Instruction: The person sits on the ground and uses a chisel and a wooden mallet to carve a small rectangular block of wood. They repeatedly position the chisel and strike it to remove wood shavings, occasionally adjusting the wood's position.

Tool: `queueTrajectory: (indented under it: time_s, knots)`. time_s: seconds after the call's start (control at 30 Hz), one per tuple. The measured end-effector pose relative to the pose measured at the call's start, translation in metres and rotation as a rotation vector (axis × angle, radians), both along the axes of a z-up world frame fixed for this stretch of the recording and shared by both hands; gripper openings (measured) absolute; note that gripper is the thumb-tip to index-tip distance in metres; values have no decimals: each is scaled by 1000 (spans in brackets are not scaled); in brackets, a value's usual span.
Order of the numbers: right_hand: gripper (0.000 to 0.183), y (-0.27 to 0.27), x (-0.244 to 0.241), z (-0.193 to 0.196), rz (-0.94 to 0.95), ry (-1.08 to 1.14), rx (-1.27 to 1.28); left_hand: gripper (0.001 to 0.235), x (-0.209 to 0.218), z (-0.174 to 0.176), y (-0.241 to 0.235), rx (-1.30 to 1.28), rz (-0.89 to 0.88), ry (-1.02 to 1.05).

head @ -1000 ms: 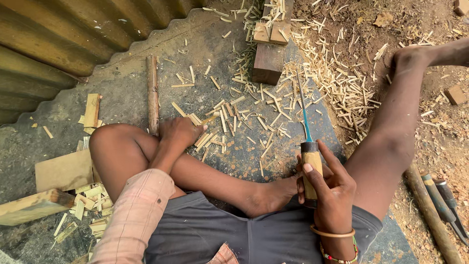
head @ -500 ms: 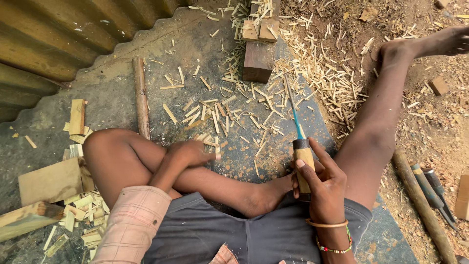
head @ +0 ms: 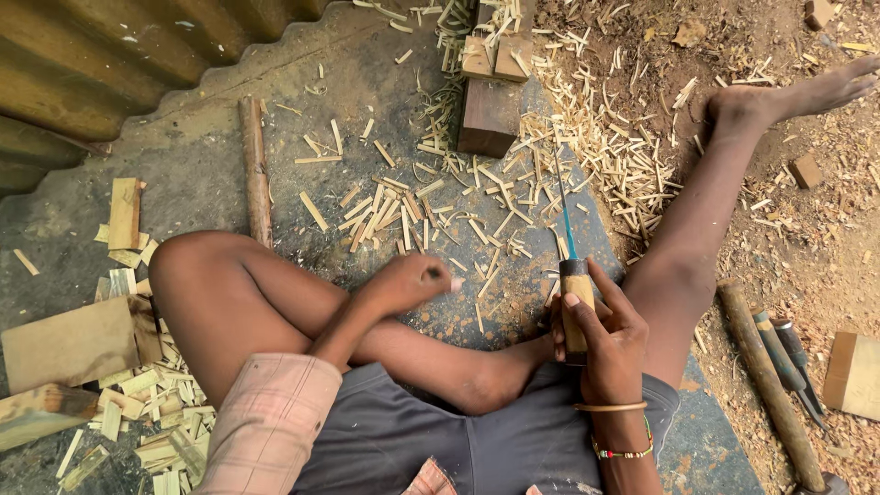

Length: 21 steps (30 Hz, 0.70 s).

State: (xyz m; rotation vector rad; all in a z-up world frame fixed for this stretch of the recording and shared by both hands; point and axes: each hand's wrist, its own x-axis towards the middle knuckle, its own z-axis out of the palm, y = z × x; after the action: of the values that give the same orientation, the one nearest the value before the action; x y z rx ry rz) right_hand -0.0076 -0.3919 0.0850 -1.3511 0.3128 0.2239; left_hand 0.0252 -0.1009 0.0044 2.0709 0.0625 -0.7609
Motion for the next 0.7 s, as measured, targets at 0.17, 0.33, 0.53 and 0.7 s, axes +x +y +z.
queueTrajectory:
  time_s: [0.17,0.33,0.53,0.7]
  knots:
    - [65,0,8,-4,-14,-11,-13,24,35,7,33,54,316,-275]
    - [66,0,15,-10,-75,19,-16,15,39,16,35,47,408,-500]
    - [67,7,18,-11,-76,69,-91,58,52,8,11,445,46,-745]
    - [65,6,19,-10,-75,74,-145,37,60,4,29,630,42,-669]
